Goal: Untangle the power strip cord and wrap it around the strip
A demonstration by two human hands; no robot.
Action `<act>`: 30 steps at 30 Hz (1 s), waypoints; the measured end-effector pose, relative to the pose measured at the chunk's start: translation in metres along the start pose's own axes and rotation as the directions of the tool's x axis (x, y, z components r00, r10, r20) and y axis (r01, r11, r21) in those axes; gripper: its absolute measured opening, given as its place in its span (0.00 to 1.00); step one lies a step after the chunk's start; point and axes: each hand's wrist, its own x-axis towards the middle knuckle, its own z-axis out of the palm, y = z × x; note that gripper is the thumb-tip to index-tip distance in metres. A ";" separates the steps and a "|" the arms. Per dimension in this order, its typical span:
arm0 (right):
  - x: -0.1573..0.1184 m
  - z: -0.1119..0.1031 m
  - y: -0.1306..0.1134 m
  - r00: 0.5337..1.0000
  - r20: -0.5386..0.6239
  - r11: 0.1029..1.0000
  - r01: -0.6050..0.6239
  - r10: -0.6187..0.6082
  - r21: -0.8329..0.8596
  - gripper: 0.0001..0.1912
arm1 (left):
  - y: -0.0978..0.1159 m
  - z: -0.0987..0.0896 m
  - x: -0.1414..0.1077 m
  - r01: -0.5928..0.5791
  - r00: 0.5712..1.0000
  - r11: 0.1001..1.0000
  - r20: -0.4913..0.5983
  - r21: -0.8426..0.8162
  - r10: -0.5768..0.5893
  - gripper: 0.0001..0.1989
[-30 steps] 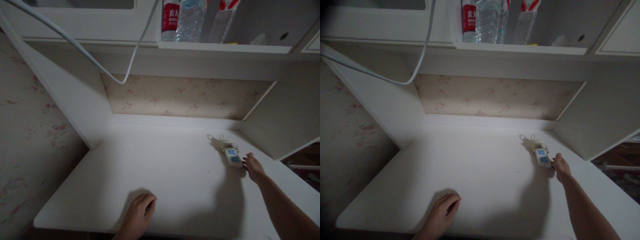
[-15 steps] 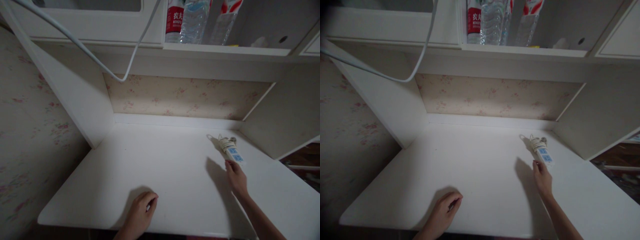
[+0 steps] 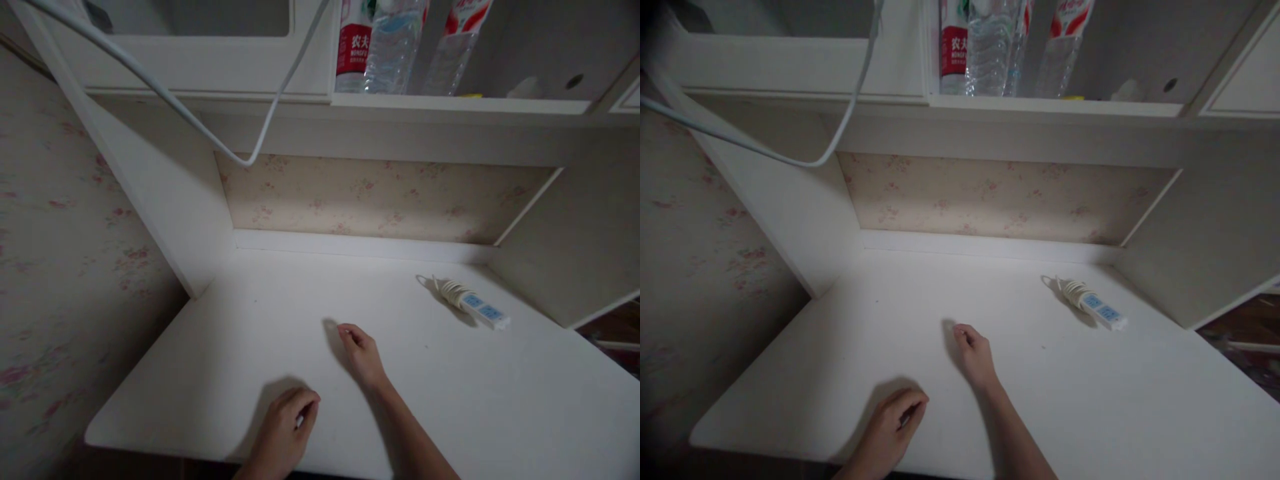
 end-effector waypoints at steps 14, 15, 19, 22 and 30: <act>-0.008 0.002 0.004 0.994 0.100 0.982 0.064 -0.047 -0.177 0.18 | -0.002 0.000 0.002 0.054 0.999 0.998 0.005 -0.040 -0.054 0.09; -0.009 0.002 0.003 0.994 0.102 0.982 0.065 -0.047 -0.180 0.18 | -0.002 0.000 0.002 0.079 0.997 0.995 0.013 -0.058 -0.078 0.09; -0.010 0.002 0.002 0.992 0.115 0.978 0.074 -0.051 -0.197 0.18 | -0.002 -0.003 0.004 0.163 0.986 0.981 0.045 -0.102 -0.159 0.11; -0.010 0.001 0.003 0.992 0.120 0.974 0.074 -0.049 -0.215 0.20 | -0.002 -0.004 0.006 0.178 0.984 0.974 0.051 -0.141 -0.173 0.14; -0.007 0.002 0.010 0.990 0.136 0.968 0.080 -0.048 -0.238 0.20 | -0.013 -0.009 0.014 0.288 0.958 0.919 0.091 -0.270 -0.274 0.16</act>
